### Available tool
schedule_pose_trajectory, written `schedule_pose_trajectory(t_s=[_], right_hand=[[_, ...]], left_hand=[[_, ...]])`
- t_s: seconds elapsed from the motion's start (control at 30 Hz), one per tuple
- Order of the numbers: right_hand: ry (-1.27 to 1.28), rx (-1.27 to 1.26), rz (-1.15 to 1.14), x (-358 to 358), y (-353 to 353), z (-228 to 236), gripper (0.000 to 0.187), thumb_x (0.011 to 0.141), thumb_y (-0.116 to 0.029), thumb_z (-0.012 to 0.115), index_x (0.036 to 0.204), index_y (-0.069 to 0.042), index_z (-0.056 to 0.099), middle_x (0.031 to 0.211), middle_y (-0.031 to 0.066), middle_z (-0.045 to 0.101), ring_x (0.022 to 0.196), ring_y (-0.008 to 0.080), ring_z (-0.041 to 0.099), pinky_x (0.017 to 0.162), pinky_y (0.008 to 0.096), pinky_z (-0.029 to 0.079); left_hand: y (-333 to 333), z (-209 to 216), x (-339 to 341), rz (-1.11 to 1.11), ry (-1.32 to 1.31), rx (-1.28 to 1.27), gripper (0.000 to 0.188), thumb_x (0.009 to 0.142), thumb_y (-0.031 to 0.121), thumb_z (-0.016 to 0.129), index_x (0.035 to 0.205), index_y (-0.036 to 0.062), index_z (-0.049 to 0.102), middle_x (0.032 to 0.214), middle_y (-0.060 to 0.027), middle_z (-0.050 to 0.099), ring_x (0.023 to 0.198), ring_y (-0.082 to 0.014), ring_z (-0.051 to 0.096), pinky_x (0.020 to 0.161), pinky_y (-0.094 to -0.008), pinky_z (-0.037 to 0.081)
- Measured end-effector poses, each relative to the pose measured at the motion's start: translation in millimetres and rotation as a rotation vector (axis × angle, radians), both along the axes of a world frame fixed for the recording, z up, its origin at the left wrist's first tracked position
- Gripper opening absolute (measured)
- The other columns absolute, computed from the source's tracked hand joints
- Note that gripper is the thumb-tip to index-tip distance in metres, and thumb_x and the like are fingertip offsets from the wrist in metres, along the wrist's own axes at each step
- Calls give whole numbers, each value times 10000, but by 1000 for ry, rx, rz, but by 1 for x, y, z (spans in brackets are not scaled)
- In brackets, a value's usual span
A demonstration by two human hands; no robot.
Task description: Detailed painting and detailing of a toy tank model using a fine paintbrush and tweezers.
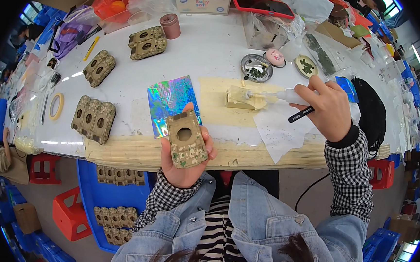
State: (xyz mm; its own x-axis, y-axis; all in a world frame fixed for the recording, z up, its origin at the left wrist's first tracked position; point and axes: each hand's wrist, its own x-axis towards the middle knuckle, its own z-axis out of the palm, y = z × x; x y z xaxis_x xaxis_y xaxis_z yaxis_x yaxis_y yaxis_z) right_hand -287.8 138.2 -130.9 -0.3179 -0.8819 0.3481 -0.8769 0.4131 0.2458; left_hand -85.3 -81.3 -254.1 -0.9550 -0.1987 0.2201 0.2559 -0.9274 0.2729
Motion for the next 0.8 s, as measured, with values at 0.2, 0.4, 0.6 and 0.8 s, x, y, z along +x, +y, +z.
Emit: schedule_pose_trajectory(t_s=[0.2, 0.4, 0.6, 0.8], right_hand=[[-13, 2, -19, 1, 0, 0, 272, 709, -274, 747, 872, -113, 601, 766, 32, 513, 599, 213, 534, 597, 329, 420], [-264, -93, -75, -9, 9, -5, 300, 699, -232, 784, 902, -59, 646, 805, 70, 560, 688, 240, 564, 601, 344, 430], [-565, -327, 7, -46, -7, -11, 263, 738, -208, 781, 884, -20, 670, 794, 80, 577, 594, 190, 528, 569, 303, 402], [-675, -234, -58, -91, -97, -17, 453, 726, -415, 766, 903, -9, 673, 761, 74, 605, 669, 154, 537, 607, 304, 427]], left_hand=[[-1, -1, 0, -1, 15, 3, 824, 914, 586, 456, 1496, 135, 86, 1115, -138, 524, 887, -207, 527, 766, -375, 426], [0, -1, 1, -5, 19, 7, 818, 918, 581, 450, 1498, 137, 83, 1117, -144, 521, 891, -220, 525, 778, -387, 428], [1, 1, 1, -8, 13, -16, 799, 928, 580, 428, 1503, 153, 74, 1111, -133, 500, 886, -201, 509, 778, -361, 419], [2, 3, 1, 17, -27, -35, 783, 932, 581, 414, 1502, 156, 85, 1104, -125, 505, 891, -192, 509, 794, -353, 429]])
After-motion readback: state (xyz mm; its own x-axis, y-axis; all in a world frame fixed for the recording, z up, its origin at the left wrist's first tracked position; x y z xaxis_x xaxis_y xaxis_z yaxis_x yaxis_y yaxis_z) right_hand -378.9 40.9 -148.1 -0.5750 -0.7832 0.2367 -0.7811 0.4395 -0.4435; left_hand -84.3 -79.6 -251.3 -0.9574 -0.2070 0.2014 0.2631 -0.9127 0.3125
